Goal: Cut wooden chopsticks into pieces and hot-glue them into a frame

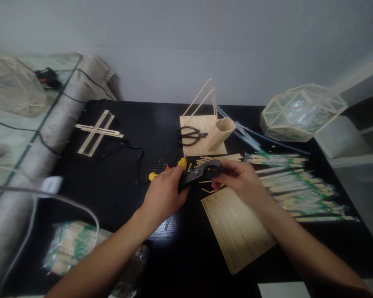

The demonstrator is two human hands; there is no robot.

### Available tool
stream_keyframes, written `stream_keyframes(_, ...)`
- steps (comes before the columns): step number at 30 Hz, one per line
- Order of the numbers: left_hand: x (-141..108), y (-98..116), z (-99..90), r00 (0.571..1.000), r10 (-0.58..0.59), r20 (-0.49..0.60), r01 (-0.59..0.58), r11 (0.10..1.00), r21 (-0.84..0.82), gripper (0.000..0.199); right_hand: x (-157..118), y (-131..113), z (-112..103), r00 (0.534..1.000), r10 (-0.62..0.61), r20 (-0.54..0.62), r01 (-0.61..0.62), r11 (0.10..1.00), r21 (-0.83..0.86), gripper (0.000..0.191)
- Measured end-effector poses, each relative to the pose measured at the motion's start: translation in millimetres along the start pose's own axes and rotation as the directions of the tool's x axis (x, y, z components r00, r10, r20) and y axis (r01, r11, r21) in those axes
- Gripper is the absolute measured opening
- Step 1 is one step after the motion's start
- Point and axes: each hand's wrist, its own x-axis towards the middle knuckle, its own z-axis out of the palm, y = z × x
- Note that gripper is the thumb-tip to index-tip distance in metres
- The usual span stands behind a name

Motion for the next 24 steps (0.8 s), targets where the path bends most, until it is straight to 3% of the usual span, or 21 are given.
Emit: stream_keyframes(24,1.0,4.0,-1.8,0.999,-0.023,0.026,0.023,1.0,0.016,0.014,-3.0,-5.3,0.2,1.0,-0.008,0.024,0.01,0.997,-0.074,0.021)
